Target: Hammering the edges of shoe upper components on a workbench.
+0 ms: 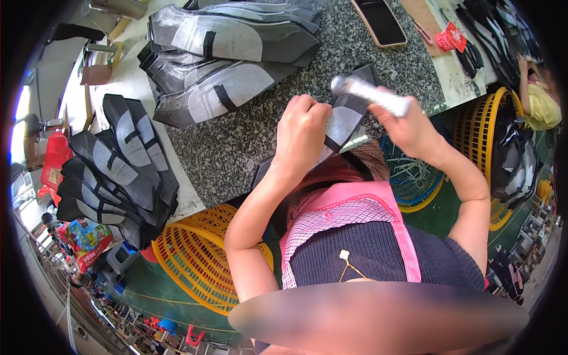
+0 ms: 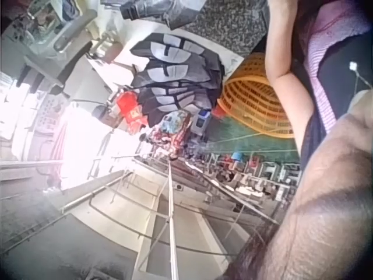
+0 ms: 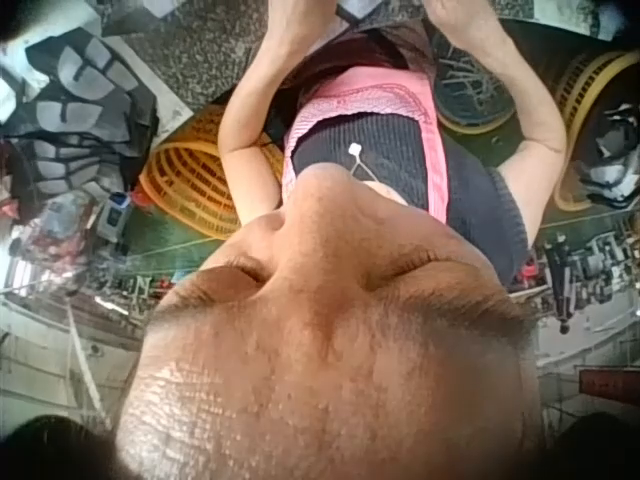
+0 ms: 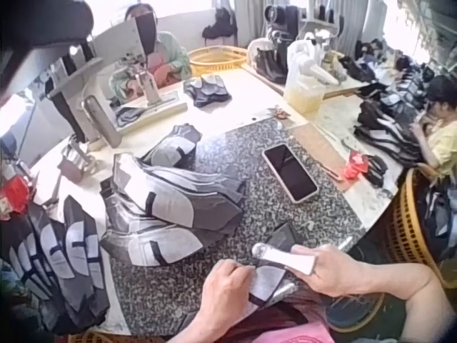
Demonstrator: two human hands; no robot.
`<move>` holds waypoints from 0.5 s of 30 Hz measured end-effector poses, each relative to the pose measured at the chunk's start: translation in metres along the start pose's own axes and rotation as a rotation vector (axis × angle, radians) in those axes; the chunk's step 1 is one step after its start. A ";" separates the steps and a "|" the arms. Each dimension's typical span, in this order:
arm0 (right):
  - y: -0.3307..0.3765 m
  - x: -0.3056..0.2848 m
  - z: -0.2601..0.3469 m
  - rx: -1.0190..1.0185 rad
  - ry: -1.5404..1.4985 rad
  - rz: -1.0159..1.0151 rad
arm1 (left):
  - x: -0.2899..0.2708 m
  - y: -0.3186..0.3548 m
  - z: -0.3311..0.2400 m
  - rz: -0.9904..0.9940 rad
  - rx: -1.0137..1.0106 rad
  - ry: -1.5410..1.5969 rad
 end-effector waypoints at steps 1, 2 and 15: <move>0.002 0.006 -0.011 0.027 0.067 0.093 | 0.003 -0.007 -0.001 -0.012 0.005 0.040; 0.005 0.011 -0.016 0.006 0.056 0.056 | -0.003 -0.008 0.000 0.085 -0.140 0.100; 0.007 0.008 -0.009 -0.144 -0.054 0.146 | -0.009 0.030 -0.004 0.077 0.074 -0.179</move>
Point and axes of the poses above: each hand's wrist, its own y-axis away from the middle knuckle, its own x-axis out of the palm, z = x × y, the point moved 2 cm from there along -y, towards the middle knuckle, and after that the axes turned 13 degrees about -x, right-handed, at the moved point
